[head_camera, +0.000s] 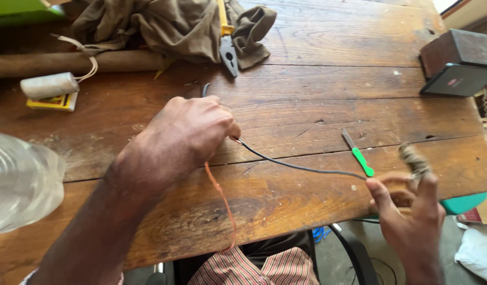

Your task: The person strips the outer insulation from a black electrical cable at a wooden workbench, cutting the sheath with a small green-handled knife and pulling the cut section off to expose the copper conductor inside. They hold the cable up to view the stripped end and briefly tap on a tablet lying on the bench.

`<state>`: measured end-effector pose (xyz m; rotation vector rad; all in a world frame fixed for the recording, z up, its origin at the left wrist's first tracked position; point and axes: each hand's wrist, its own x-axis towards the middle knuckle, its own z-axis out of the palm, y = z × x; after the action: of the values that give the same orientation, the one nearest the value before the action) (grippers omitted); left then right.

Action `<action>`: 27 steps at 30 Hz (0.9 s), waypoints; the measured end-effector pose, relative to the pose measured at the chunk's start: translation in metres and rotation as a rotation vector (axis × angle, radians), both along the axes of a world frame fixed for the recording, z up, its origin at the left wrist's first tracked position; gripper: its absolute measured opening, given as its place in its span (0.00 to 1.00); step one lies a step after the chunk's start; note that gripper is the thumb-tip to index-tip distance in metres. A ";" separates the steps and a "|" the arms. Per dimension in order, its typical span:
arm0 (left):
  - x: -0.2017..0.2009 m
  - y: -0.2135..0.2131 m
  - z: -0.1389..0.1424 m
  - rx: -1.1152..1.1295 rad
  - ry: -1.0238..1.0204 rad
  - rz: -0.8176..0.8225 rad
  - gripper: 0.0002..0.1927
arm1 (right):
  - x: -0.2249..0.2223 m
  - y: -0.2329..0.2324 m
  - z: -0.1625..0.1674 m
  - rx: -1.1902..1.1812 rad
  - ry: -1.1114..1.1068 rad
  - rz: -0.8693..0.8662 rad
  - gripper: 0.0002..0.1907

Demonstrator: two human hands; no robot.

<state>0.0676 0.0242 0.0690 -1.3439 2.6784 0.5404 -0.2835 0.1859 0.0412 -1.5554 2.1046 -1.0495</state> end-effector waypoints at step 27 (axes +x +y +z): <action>0.005 -0.014 -0.001 -0.113 0.082 -0.229 0.08 | -0.084 0.072 -0.028 -0.012 -0.353 -0.238 0.31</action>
<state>0.0725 0.0106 0.0676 -1.0379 2.9171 0.4334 -0.3679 0.2575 0.0130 -1.0451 2.0657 -1.3077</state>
